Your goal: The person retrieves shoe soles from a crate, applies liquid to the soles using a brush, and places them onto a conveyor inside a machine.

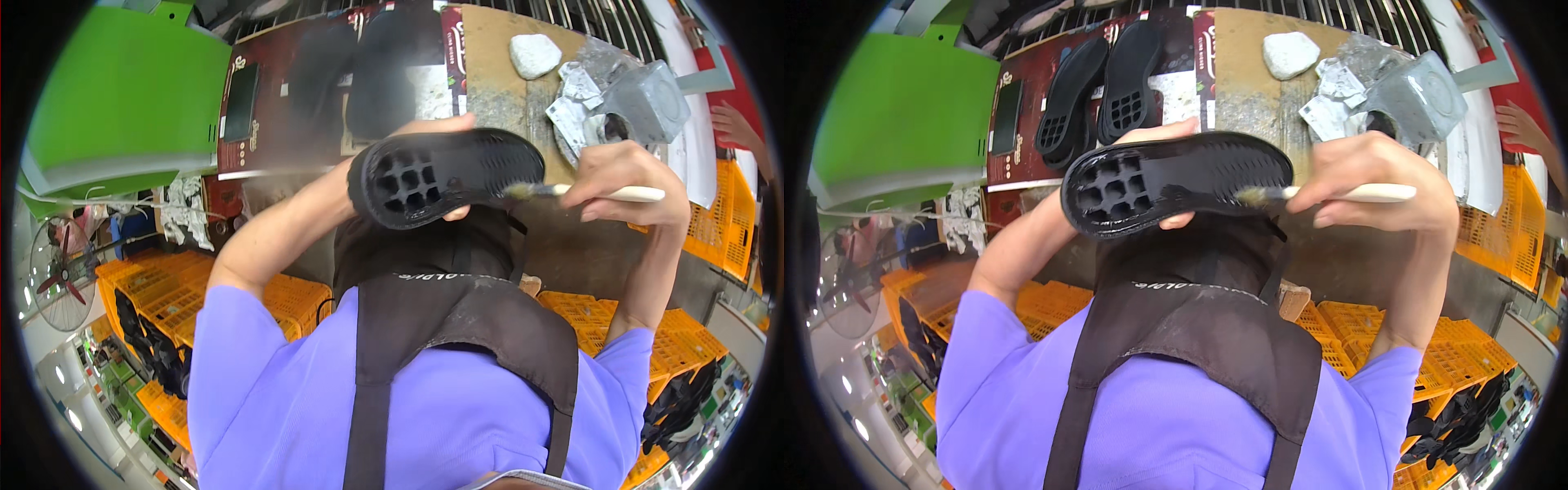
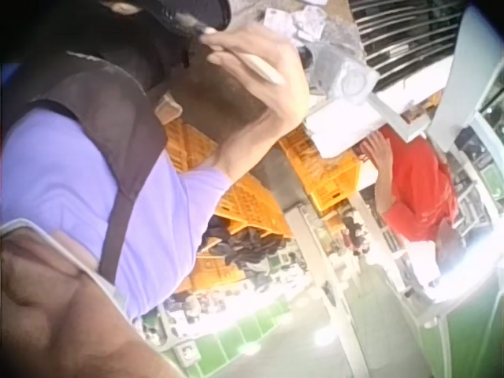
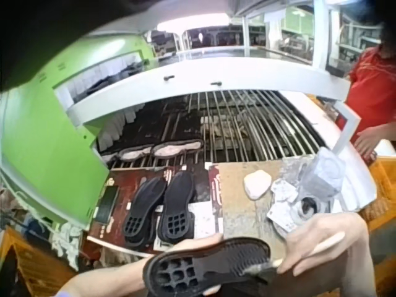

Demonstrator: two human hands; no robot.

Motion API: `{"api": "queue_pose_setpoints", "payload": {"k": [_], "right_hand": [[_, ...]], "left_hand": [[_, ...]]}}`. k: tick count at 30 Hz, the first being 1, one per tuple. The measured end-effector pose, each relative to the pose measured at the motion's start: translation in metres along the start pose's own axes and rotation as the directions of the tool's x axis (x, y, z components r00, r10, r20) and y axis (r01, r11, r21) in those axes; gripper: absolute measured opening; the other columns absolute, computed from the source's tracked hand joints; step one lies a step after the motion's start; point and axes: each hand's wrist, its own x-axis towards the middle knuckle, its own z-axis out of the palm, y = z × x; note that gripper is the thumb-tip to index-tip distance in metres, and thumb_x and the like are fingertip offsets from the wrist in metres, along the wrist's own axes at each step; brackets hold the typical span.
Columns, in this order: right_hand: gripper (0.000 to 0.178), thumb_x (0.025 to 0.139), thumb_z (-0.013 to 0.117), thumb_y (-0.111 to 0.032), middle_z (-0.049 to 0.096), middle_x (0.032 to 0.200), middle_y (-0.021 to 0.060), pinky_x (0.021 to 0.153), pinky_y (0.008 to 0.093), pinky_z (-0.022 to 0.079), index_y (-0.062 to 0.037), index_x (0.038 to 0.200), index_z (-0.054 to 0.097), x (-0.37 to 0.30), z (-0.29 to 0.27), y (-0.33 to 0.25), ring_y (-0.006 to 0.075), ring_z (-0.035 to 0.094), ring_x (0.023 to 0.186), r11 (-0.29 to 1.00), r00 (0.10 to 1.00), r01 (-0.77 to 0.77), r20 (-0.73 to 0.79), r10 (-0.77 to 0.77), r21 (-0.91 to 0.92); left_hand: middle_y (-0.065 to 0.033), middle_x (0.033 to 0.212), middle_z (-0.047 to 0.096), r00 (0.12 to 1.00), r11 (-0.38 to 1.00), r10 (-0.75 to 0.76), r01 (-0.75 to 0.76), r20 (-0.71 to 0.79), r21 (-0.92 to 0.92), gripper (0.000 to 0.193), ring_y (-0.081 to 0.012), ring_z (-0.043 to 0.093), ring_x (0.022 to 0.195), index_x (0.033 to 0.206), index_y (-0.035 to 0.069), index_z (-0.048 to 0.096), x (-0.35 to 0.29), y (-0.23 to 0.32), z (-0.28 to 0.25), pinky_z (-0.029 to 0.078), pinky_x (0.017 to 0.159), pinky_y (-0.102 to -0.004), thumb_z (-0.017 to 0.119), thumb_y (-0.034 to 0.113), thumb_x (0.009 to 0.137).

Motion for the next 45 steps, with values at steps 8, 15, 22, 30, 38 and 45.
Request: {"api": "queue_pose_setpoints", "payload": {"k": [8, 15, 22, 30, 38, 45], "right_hand": [[0.027, 0.072, 0.07, 0.0, 0.058, 0.078, 0.0048, 0.062, 0.029, 0.045, -0.0094, 0.097, 0.072, 0.02, 0.073, -0.049, 0.0181, 0.058, 0.07, 0.995, 0.91, -0.029, -0.414, -0.014, -0.098], [0.019, 0.081, 0.065, -0.004, 0.06, 0.078, 0.0056, 0.068, 0.028, 0.047, -0.0061, 0.1, 0.069, 0.014, 0.088, -0.042, 0.0176, 0.06, 0.075, 0.919, 0.806, -0.316, -0.579, 0.128, -0.237], [0.02, 0.089, 0.062, -0.018, 0.064, 0.07, 0.0043, 0.055, 0.0204, 0.045, 0.0002, 0.095, 0.069, 0.03, 0.12, -0.056, 0.0075, 0.057, 0.06, 0.883, 0.491, -0.465, -0.81, 0.321, 0.068], [0.017, 0.088, 0.061, -0.011, 0.062, 0.077, 0.0066, 0.06, 0.0255, 0.044, -0.0004, 0.1, 0.068, 0.046, 0.122, -0.085, 0.0129, 0.056, 0.068, 0.958, 0.652, -0.203, -0.758, -0.022, -0.202], [0.034, 0.068, 0.074, -0.004, 0.053, 0.08, 0.003, 0.059, 0.0307, 0.048, -0.0122, 0.101, 0.07, 0.076, 0.161, -0.093, 0.0191, 0.056, 0.071, 0.864, 0.893, 0.226, -0.26, -0.369, -0.449], [0.015, 0.082, 0.065, -0.006, 0.057, 0.078, 0.0099, 0.065, 0.0371, 0.047, -0.0068, 0.097, 0.066, 0.07, 0.104, -0.029, 0.0281, 0.059, 0.074, 0.849, 0.641, -0.335, -0.759, -0.113, -0.409]], "left_hand": [[-0.0328, 0.075, 0.057, 0.99, 0.963, 0.141, -0.132, 0.026, -0.236, 0.079, -0.0351, 0.059, 0.057, 0.115, -0.006, 0.053, -0.027, -0.023, 0.029, 0.047, 0.04, -0.0337, 0.022, 0.063, 0.094], [-0.0189, 0.079, 0.063, 0.97, 0.97, 0.209, -0.189, 0.121, -0.153, 0.053, -0.0279, 0.061, 0.056, 0.108, -0.004, 0.055, -0.051, -0.054, 0.027, 0.051, 0.049, -0.0347, 0.036, 0.045, 0.098], [-0.0189, 0.079, 0.063, 0.904, 0.898, 0.422, -0.406, -0.073, 0.17, 0.065, -0.0279, 0.062, 0.06, 0.114, -0.003, 0.053, -0.068, -0.083, 0.041, 0.053, 0.054, -0.0338, 0.031, 0.056, 0.096], [-0.0153, 0.082, 0.064, 0.791, 0.743, 0.612, -0.571, -0.007, 0.35, 0.066, -0.0219, 0.063, 0.064, 0.115, -0.002, 0.053, -0.074, -0.083, 0.032, 0.052, 0.059, -0.0317, 0.029, 0.057, 0.096], [-0.0172, 0.078, 0.063, 0.813, 0.798, 0.582, -0.572, 0.005, 0.193, 0.068, -0.0249, 0.061, 0.063, 0.11, -0.004, 0.054, -0.065, -0.065, 0.015, 0.051, 0.058, -0.0342, 0.029, 0.057, 0.095], [-0.0176, 0.075, 0.062, 0.836, 0.824, 0.547, -0.53, -0.04, 0.199, 0.072, -0.0253, 0.061, 0.06, 0.109, -0.004, 0.056, -0.065, -0.06, 0.016, 0.05, 0.054, -0.0322, 0.025, 0.059, 0.095]]}}
